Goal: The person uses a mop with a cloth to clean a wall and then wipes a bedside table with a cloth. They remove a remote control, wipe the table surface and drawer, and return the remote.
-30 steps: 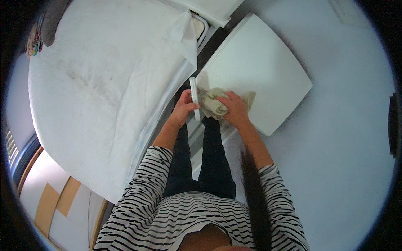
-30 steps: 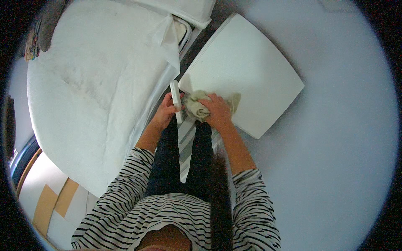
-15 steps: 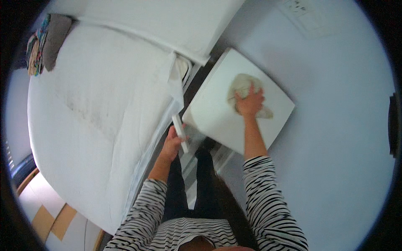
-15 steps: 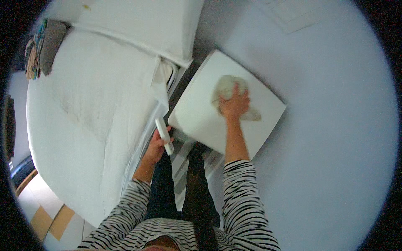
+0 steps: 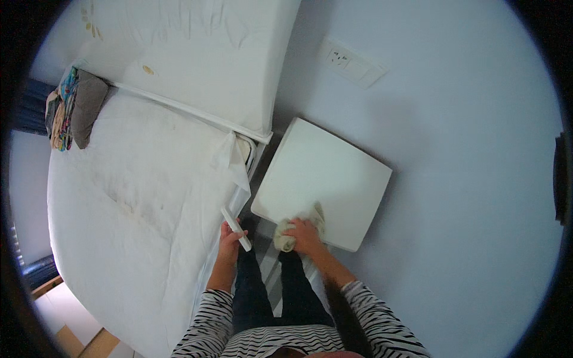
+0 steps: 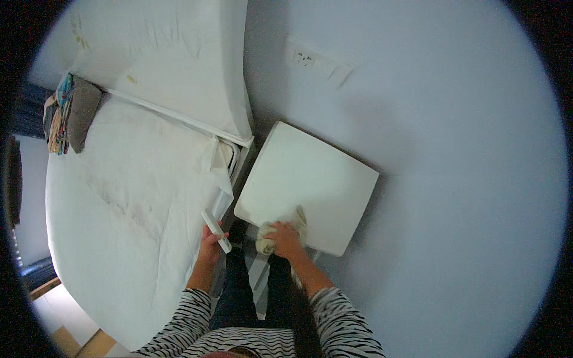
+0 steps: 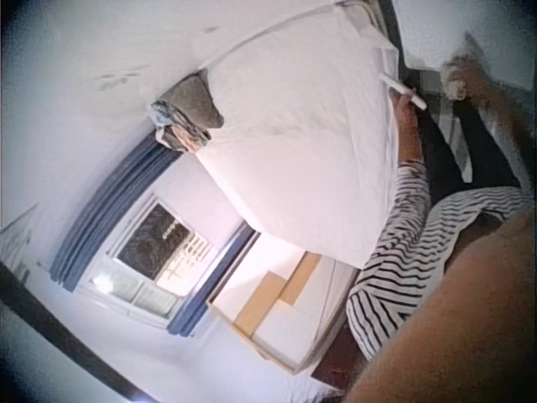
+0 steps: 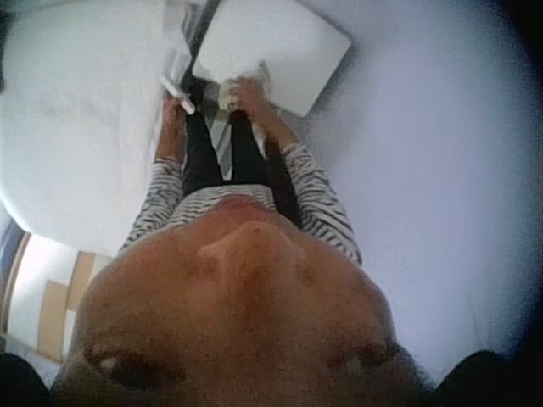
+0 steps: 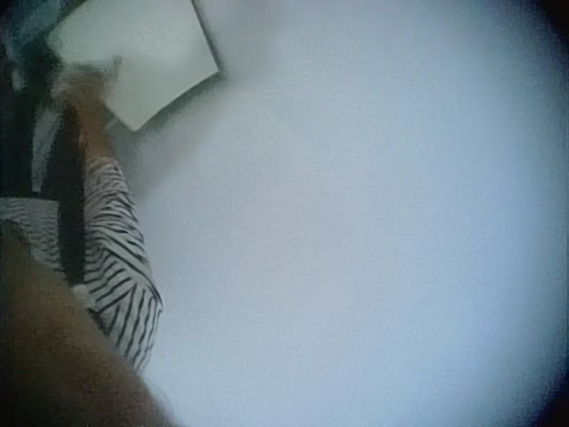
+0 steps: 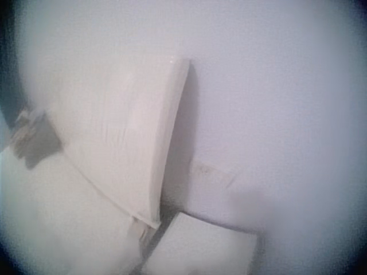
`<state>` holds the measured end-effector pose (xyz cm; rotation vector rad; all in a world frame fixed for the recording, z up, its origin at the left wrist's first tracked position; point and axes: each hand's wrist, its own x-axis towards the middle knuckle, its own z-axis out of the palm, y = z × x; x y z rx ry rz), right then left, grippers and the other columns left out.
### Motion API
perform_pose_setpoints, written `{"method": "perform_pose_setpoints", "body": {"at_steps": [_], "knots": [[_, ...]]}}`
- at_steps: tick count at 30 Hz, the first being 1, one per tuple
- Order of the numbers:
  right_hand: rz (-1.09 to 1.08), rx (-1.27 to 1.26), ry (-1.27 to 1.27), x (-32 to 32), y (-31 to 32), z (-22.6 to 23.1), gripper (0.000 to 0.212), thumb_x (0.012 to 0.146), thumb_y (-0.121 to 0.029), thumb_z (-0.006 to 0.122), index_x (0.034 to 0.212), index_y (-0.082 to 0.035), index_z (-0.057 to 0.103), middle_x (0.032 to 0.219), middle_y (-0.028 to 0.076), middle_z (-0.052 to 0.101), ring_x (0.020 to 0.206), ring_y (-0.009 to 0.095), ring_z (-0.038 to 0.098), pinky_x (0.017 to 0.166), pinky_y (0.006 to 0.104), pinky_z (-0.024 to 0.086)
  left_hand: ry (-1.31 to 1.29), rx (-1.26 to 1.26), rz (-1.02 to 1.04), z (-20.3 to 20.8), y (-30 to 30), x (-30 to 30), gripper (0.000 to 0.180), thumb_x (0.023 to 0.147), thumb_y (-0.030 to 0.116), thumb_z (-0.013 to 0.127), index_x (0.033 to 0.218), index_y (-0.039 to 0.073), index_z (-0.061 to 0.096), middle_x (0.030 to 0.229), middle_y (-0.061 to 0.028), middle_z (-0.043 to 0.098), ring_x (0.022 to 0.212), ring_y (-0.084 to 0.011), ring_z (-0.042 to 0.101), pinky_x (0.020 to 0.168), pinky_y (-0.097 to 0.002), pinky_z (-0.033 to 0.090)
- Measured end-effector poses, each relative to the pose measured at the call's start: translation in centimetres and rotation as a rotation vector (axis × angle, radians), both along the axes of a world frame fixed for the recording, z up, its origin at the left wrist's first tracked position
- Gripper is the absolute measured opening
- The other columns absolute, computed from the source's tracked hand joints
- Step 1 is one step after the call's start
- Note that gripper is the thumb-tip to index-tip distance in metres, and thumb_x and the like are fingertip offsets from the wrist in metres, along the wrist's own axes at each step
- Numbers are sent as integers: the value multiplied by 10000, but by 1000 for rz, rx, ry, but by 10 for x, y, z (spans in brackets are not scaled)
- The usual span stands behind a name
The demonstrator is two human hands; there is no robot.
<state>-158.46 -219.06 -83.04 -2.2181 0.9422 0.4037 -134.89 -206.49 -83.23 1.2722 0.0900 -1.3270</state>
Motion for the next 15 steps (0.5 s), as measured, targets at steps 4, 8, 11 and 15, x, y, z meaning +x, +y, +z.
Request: {"method": "perform_pose_setpoints", "body": {"at_steps": [4,8,11,15], "knots": [[-702,586,53,-67,-30,27,509,678,-258,770,1141,-110,620,1192,122,543,1057,277,538,897,420,454,65,-25,-14,3,6,-5,628,645,19,606,1231,99,397,1212,-70,454,1017,-235,520,885,-394,463],[-1554,804,-557,-53,-60,137,516,716,-245,760,1146,-19,583,1114,144,603,987,229,596,857,375,492,93,19,-128,20,16,-17,543,644,22,610,1158,87,448,1136,-64,504,915,-231,572,832,-367,462],[-846,20,-345,-44,-102,170,515,691,-293,772,1052,28,594,979,126,646,907,249,621,789,356,504,147,75,-208,46,18,-35,509,655,15,617,1135,87,466,1085,-44,511,937,-220,559,825,-358,451],[-757,-124,-585,31,-139,261,486,664,-211,772,1090,-53,600,924,121,623,826,247,630,722,352,513,116,45,-263,63,29,-24,507,661,4,631,1134,95,472,1080,-45,514,994,-206,529,832,-351,445]]}}
